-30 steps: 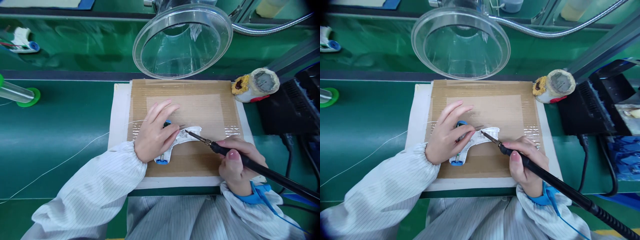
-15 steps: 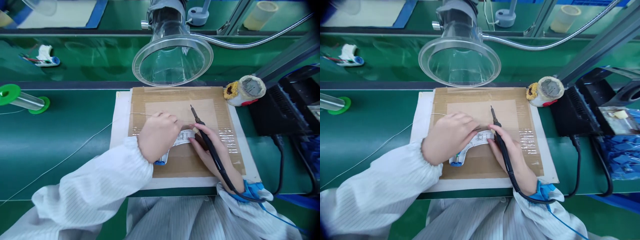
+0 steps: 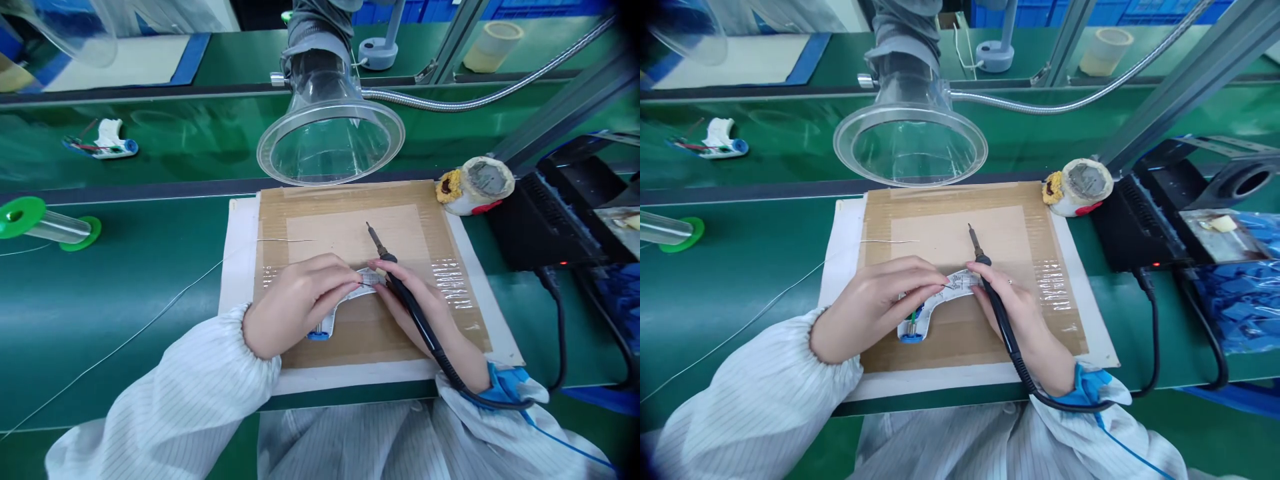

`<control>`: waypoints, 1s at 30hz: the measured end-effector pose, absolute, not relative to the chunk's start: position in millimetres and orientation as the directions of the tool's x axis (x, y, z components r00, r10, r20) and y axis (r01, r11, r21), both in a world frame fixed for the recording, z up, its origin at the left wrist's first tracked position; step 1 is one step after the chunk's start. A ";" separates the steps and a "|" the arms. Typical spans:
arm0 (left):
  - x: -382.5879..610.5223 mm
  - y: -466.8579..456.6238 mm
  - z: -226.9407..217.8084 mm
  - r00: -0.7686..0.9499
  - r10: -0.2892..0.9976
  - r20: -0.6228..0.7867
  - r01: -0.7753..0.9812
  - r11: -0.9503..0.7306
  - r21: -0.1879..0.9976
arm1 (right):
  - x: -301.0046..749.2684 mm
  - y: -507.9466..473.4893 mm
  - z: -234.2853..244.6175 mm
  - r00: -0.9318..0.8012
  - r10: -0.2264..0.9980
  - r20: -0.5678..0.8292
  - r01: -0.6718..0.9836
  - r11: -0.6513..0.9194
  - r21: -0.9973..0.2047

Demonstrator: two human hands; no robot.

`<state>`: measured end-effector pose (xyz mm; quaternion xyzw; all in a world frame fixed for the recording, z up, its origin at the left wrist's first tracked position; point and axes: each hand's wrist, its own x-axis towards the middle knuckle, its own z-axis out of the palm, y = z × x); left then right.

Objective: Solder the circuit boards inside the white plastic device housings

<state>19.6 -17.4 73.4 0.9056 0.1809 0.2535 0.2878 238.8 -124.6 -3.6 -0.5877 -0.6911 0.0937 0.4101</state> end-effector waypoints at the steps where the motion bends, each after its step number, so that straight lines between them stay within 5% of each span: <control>1: 19.3 -16.7 69.2 0.798 0.478 0.366 0.196 -0.781 0.593 | 239.0 -124.8 -2.6 0.020 0.896 0.444 0.734 0.288 -0.615; 7: 15.8 -17.2 34.2 0.759 0.329 0.562 0.280 -0.944 0.175 | 238.1 -122.7 0.1 -0.003 0.887 0.462 0.749 0.308 -0.586; 16: 21.7 -24.3 22.5 0.651 0.660 0.375 0.320 -0.687 0.652 | 242.5 -140.8 8.8 0.270 0.730 0.627 0.662 0.332 -0.672; 26: 23.8 -23.1 19.1 0.657 0.665 0.356 0.330 -0.678 0.657 | 242.7 -138.7 8.7 0.255 0.664 0.703 0.619 0.446 -0.646; 30: 23.6 -23.1 20.3 0.663 0.657 0.359 0.324 -0.684 0.653 | 244.2 -145.3 14.4 0.238 0.760 0.605 0.630 0.353 -0.692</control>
